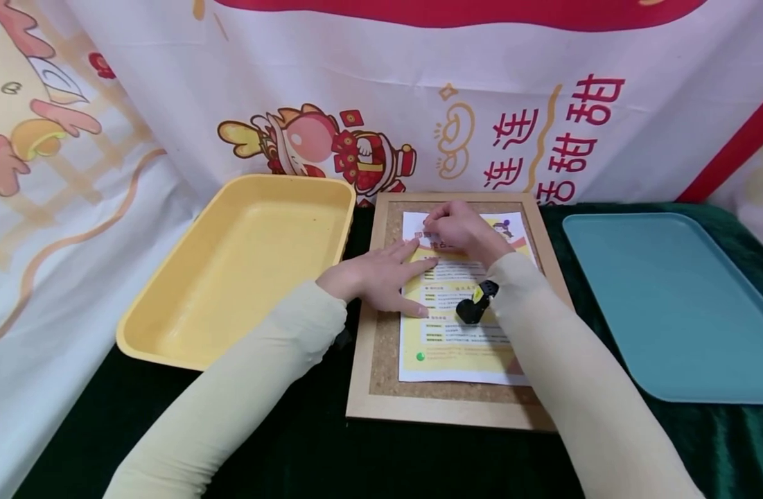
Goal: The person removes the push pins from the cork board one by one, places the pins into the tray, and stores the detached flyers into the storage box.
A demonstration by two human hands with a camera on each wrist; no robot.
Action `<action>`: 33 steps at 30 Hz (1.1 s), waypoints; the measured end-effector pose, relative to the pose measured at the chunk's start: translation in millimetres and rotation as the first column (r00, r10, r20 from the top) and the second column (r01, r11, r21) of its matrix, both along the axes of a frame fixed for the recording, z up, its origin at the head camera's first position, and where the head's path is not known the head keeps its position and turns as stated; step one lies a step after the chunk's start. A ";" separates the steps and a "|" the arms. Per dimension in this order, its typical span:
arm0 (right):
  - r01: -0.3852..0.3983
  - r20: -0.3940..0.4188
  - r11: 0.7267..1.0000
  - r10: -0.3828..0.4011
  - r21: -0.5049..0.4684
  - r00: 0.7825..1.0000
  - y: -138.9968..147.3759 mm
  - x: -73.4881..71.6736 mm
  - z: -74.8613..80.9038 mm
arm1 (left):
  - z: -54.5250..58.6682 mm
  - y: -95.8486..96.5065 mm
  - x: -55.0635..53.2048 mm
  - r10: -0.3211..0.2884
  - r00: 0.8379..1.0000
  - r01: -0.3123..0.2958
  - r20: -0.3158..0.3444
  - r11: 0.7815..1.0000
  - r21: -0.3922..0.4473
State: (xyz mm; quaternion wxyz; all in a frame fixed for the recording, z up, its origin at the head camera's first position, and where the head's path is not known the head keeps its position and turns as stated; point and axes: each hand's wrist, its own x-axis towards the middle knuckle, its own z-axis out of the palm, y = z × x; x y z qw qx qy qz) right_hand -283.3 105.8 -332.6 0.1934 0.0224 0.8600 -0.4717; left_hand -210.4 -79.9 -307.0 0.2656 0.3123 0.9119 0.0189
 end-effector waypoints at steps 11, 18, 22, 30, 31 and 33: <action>-0.027 -0.010 0.999 0.027 -0.022 1.000 5.5 0.3 1.0 | -0.7 1.0 -0.2 0.010 1.000 -0.010 0.014 1.000 -0.002; -0.025 -0.015 1.000 0.025 -0.014 1.000 5.3 -1.1 1.5 | -1.2 0.6 -0.2 0.009 1.000 -0.009 0.004 1.000 -0.002; -0.024 -0.025 0.999 0.023 -0.029 0.999 7.2 -2.1 2.5 | -0.2 1.2 -0.2 0.004 1.000 -0.004 0.000 1.000 -0.002; -0.043 -0.035 0.998 0.041 -0.053 0.999 12.2 -2.9 3.5 | 0.6 0.8 0.7 0.010 1.000 -0.010 0.005 1.000 0.002; -0.046 -0.034 0.998 0.044 -0.047 0.998 12.7 -2.5 4.0 | 0.5 0.7 0.9 0.011 1.000 -0.011 0.007 1.000 0.004; -0.051 -0.025 0.998 0.050 -0.038 0.998 14.1 -0.9 5.3 | -0.1 0.7 0.9 0.012 1.000 -0.013 0.010 1.000 0.009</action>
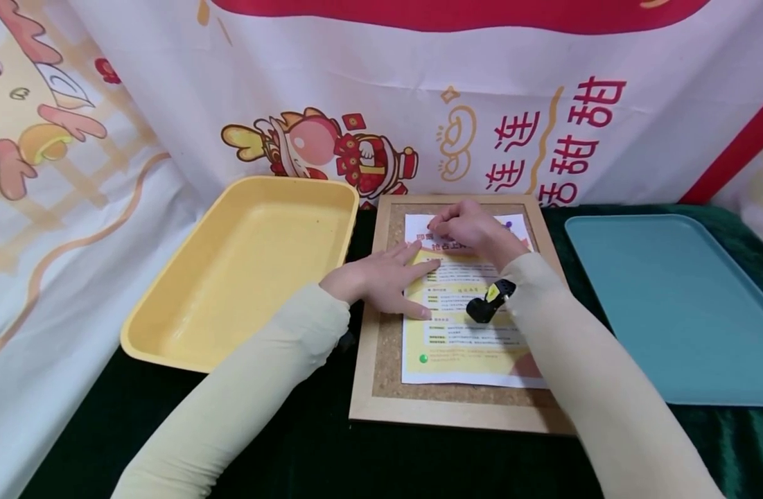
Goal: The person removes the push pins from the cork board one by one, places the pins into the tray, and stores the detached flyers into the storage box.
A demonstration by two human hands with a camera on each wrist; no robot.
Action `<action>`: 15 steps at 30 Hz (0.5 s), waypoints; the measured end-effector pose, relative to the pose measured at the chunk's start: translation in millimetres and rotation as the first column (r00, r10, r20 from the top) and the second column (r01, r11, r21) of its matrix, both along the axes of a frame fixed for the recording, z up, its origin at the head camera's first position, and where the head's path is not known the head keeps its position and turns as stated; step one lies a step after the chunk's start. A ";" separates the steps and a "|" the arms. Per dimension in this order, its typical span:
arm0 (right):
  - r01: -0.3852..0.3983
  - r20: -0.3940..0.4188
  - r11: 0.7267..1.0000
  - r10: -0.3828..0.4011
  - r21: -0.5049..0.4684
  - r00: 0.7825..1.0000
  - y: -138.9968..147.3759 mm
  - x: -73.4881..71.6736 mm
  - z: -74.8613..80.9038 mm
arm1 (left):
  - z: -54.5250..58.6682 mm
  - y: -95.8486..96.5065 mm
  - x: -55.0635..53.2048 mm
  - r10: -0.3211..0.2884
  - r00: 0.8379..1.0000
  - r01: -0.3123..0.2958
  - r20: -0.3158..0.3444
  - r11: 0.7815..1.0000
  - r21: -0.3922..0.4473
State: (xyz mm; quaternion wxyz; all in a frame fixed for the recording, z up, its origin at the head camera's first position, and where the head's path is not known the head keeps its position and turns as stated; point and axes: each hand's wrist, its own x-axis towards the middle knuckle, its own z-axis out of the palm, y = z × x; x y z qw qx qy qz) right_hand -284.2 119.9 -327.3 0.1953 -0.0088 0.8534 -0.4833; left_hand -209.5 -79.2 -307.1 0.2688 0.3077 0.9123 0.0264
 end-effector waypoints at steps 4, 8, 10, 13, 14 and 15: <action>-0.015 0.010 0.999 0.015 0.035 1.000 2.8 1.8 2.2 | -0.5 0.2 0.5 0.004 1.000 -0.004 0.003 1.000 0.002; -0.040 0.011 0.998 0.040 0.057 0.999 4.7 1.7 4.4 | -0.3 -1.1 1.0 0.009 1.000 -0.009 -0.001 1.000 0.001; -0.051 0.015 0.997 0.050 0.065 0.999 7.4 2.6 5.8 | -0.1 -1.3 0.8 0.009 1.000 -0.009 -0.002 1.000 0.000; -0.056 0.015 0.996 0.055 0.070 0.998 13.2 4.4 8.3 | 0.0 -0.1 0.3 0.007 1.000 -0.007 -0.004 1.000 0.000; -0.051 0.015 0.996 0.050 0.075 0.999 15.2 5.1 9.1 | -0.1 0.5 0.2 0.005 1.000 -0.005 -0.005 1.000 0.000; -0.043 0.014 0.996 0.042 0.074 0.999 17.2 5.7 10.0 | -0.3 1.1 0.2 0.005 1.000 -0.005 -0.003 1.000 0.001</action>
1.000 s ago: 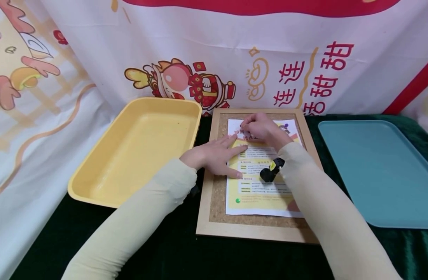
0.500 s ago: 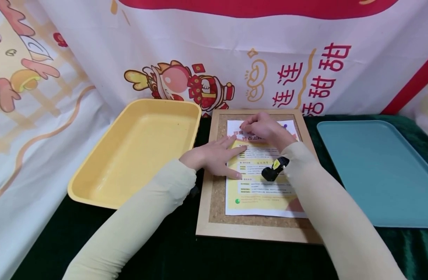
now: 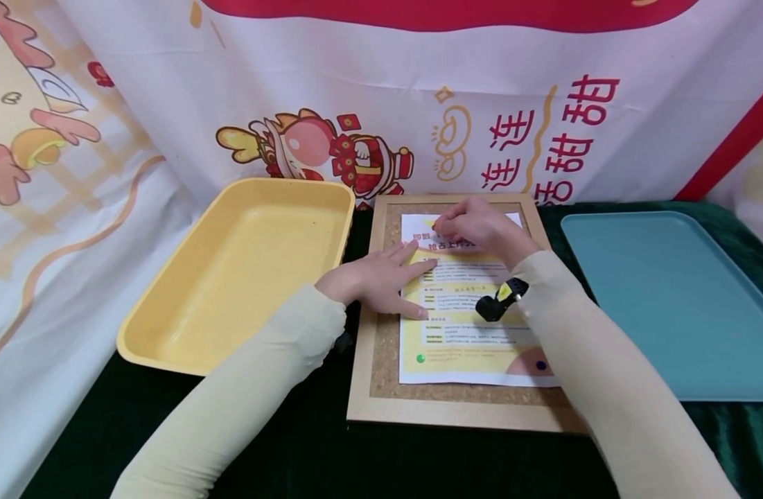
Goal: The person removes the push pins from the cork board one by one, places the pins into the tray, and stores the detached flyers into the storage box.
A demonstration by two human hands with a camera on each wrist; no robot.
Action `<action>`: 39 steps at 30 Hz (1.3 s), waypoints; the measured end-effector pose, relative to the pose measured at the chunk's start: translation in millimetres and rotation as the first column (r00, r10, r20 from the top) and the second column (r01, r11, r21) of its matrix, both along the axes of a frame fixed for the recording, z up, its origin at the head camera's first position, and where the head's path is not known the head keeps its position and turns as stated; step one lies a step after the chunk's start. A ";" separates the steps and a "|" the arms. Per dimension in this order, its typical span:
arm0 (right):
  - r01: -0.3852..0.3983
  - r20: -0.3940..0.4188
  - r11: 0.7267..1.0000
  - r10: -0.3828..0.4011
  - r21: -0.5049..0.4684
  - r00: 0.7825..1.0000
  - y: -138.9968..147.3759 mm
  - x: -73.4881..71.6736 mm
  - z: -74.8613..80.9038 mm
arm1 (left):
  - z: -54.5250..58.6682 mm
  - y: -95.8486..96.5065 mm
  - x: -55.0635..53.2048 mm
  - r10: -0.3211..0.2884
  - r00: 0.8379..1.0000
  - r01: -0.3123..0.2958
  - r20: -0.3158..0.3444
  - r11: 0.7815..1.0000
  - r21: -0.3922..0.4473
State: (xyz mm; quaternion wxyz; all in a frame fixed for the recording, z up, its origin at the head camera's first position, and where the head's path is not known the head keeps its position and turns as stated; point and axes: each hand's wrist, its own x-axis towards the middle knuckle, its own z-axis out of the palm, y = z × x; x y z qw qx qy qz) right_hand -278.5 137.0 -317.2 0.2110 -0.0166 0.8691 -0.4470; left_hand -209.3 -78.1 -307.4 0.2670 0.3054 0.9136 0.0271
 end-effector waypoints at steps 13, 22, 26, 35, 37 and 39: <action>0.084 -0.032 0.996 -0.083 0.028 0.996 23.5 9.3 12.1 | -2.1 1.3 -1.2 0.005 1.000 -0.005 0.000 1.000 -0.001; 0.131 -0.042 0.990 -0.128 0.061 0.991 41.5 18.2 21.0 | -1.2 0.7 -0.2 -0.003 1.000 0.003 -0.006 1.000 -0.007; 0.136 -0.045 0.990 -0.134 0.042 0.990 48.7 22.6 22.9 | -1.6 0.2 0.1 0.000 1.000 0.000 -0.006 1.000 -0.001; 0.122 -0.158 0.992 -0.114 0.044 0.981 70.3 30.1 15.1 | -2.0 0.1 0.8 0.006 1.000 -0.006 -0.005 1.000 0.016; 0.135 -0.163 0.990 -0.125 0.047 0.979 74.9 31.4 13.8 | -1.6 -0.3 0.9 0.009 1.000 -0.009 -0.005 1.000 0.019; 0.146 -0.166 0.988 -0.137 0.048 0.977 79.4 32.4 12.5 | -1.4 -0.6 0.9 0.011 1.000 -0.011 -0.003 1.000 0.020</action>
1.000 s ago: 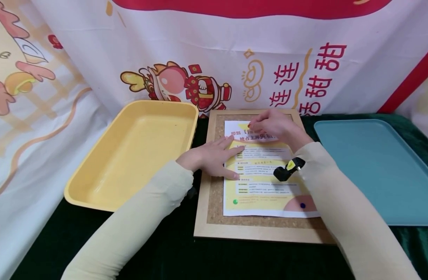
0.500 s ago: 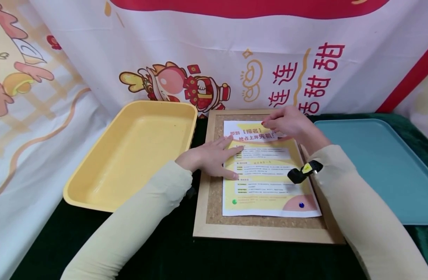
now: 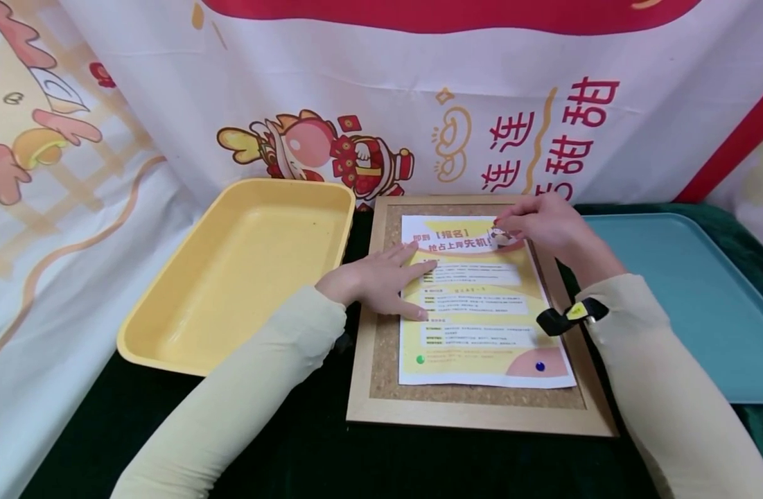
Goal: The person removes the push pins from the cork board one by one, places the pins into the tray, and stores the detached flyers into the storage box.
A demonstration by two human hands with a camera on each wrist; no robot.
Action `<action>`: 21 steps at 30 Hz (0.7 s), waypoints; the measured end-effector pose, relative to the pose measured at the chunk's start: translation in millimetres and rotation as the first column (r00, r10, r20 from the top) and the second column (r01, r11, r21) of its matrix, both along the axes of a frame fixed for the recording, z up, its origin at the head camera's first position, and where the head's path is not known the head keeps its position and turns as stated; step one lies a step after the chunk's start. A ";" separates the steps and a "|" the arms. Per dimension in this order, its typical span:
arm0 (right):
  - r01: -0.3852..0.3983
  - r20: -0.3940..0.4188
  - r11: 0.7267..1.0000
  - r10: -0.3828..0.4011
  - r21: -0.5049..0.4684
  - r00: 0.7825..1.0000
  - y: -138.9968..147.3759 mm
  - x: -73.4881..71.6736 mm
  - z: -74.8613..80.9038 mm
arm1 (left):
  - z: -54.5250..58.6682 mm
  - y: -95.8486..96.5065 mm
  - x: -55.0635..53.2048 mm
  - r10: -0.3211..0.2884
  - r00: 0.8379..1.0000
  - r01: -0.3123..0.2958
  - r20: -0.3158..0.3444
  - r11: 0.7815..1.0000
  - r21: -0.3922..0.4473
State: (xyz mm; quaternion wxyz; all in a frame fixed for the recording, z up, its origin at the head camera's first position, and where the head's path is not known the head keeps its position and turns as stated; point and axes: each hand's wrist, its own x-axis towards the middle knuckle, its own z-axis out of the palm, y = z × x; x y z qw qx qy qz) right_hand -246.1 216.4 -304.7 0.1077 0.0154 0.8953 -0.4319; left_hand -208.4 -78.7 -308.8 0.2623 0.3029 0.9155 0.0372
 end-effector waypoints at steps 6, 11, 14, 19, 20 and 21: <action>0.052 0.009 0.997 -0.051 -0.052 0.999 10.6 5.7 -2.5 | 0.0 0.6 -0.3 -0.008 1.000 0.008 -0.005 1.000 -0.001; 0.098 0.007 0.993 -0.097 -0.060 0.995 18.3 11.1 -5.2 | 0.0 1.2 -0.2 -0.011 1.000 0.011 0.001 1.000 0.002; 0.107 0.007 0.992 -0.106 -0.068 0.994 19.5 13.5 -4.5 | -0.1 0.1 -0.3 -0.010 1.000 0.010 -0.001 1.000 -0.003; 0.123 0.018 0.990 -0.122 -0.072 0.992 22.3 16.1 -2.3 | -1.0 -1.0 -0.3 -0.004 1.000 0.004 -0.006 1.000 -0.002; 0.126 0.018 0.989 -0.125 -0.075 0.992 23.2 16.6 -2.1 | -1.2 -0.7 -0.3 -0.003 1.000 0.003 -0.006 1.000 0.001; 0.127 0.019 0.989 -0.126 -0.077 0.992 24.2 17.1 -2.1 | -1.5 -0.4 -0.4 -0.003 1.000 0.003 -0.005 1.000 0.001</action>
